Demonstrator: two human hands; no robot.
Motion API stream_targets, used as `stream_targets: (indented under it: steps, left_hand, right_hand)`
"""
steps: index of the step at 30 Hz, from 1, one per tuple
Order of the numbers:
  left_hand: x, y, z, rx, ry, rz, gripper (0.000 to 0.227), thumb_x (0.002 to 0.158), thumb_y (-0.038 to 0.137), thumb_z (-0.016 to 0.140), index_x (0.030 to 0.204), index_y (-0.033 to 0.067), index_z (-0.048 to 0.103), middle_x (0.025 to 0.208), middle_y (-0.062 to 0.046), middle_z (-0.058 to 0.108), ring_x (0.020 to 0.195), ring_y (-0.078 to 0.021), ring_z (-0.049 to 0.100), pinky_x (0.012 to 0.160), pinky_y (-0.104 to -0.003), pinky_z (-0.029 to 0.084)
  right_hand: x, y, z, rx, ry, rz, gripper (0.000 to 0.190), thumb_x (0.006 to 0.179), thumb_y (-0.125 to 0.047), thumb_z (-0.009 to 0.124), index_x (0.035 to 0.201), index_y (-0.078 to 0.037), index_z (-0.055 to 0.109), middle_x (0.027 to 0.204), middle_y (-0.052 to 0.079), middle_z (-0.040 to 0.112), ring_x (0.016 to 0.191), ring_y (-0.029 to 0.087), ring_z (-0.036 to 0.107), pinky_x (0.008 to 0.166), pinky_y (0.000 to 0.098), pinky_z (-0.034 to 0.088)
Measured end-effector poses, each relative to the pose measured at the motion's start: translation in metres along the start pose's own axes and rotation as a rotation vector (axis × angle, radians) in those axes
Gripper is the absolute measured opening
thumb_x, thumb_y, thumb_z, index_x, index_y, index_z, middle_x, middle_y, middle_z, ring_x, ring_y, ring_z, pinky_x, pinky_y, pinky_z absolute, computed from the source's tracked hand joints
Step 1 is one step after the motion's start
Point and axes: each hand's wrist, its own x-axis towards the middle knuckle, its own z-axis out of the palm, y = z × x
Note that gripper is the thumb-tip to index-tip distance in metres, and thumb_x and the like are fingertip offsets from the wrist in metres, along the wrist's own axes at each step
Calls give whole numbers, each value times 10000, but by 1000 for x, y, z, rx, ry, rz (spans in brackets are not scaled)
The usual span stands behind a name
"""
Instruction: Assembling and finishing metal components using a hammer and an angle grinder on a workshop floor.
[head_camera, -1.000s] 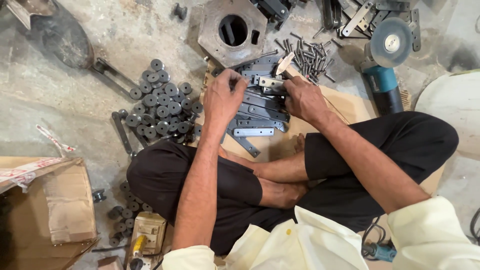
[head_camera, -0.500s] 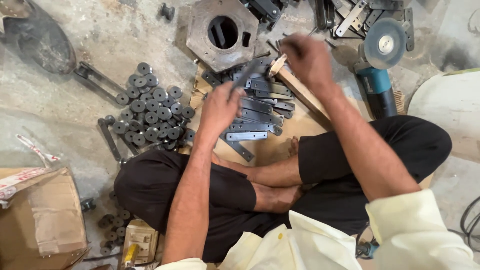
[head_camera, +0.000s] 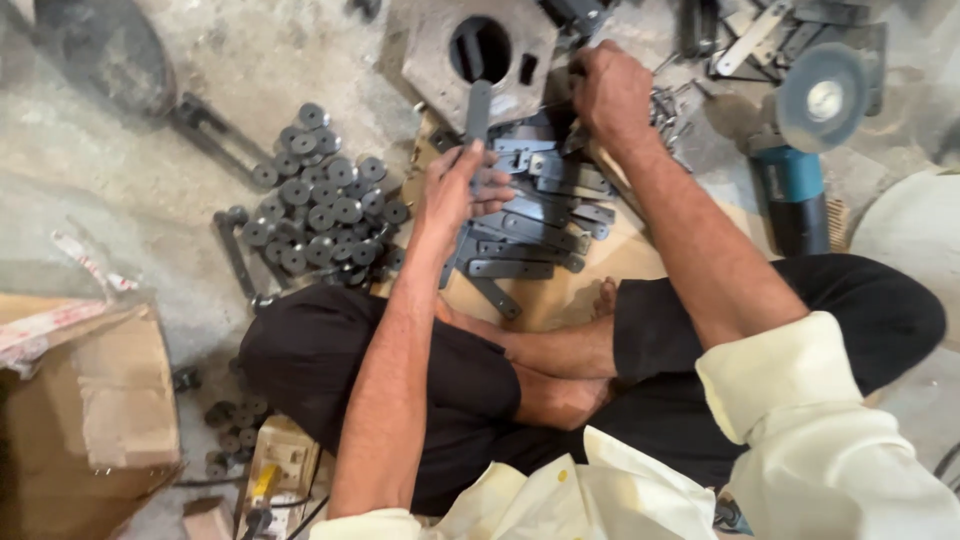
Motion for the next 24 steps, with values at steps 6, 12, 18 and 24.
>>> stream_targets:
  steps: [6,12,18,24]
  left_hand:
    - [7,0,1,-19,-45,-53,643,1017,579,423,1159,12,693,936,-145,798,734,-174,774,643,-289,589]
    - [19,-10,-2,-61,-68,38,587,1028,513,473,1146,-19,691,895,-130,765,686,-186,730,579,-289,582]
    - [15,1,2,-113,-20,14,507,1045,434,465,1120,-10,698,906,-122,777,709,-168,769,626,-282,635]
    - [29,-13,2,-110,-33,95,312,1036,238,534,1092,-31,681,903,-136,769,690,-187,753,606,-298,628]
  right_hand:
    - [3,-12,-25,243,-49,80,163,918,-147,758,1060,-71,780,968,153,747,804,296,739,732,423,566]
    - [11,-48,-52,1112,-10,226,160,1064,-78,655,1177,11,725,1019,24,746,880,77,717,762,231,596]
    - [22,-95,-58,1006,22,47,94,1093,4,670,1173,31,710,971,48,751,856,95,699,774,249,589]
    - [21,-106,-49,848,35,-44,145,1039,29,756,1170,16,694,978,61,760,889,96,740,768,246,612]
